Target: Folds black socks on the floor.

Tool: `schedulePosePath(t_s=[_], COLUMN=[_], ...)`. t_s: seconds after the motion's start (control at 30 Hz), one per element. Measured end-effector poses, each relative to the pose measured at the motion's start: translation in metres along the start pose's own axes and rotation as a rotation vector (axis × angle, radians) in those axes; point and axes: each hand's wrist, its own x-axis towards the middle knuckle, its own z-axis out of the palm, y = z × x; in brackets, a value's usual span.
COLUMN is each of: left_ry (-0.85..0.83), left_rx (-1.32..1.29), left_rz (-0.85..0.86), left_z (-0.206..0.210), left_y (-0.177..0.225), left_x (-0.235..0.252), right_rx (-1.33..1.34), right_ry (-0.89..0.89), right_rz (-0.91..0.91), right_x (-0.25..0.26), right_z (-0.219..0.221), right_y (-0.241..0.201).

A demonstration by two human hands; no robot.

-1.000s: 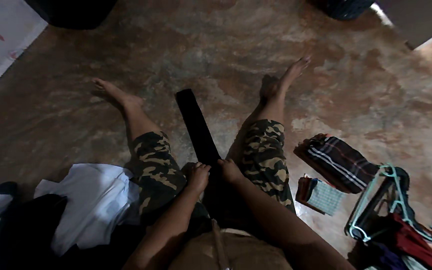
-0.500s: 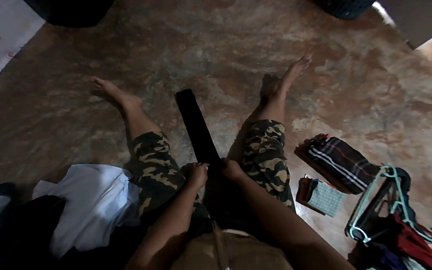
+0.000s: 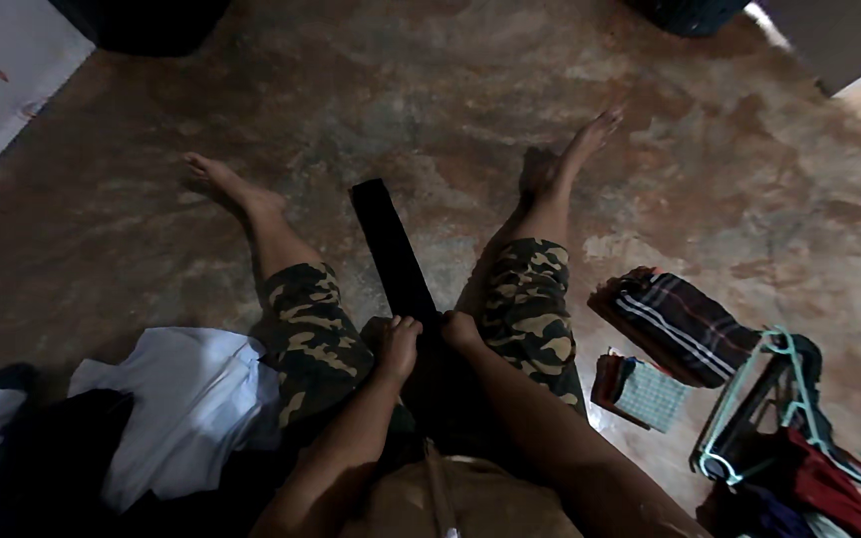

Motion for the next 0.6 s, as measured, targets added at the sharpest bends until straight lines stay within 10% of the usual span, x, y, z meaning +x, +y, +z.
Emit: schedulePosePath(t_s=[0.13,0.33,0.6], left_ry=[-0.073,-0.128,-0.110], left_rx=[0.107,0.113,0.089], left_rz=[0.006,-0.026,-0.034], left_z=[0.000,-0.003,0.002], left_y=[0.005,0.006,0.002], left_x=[-0.007,-0.008,-0.004], right_rx=[-0.028,-0.319,-0.480], right_ry=[0.123,0.151,0.028], right_rz=[-0.016,-0.530,-0.473], right_x=[-0.003,-0.010,-0.007], right_z=[0.004,0.017,0.019], right_y=[-0.001,0.011,0.002])
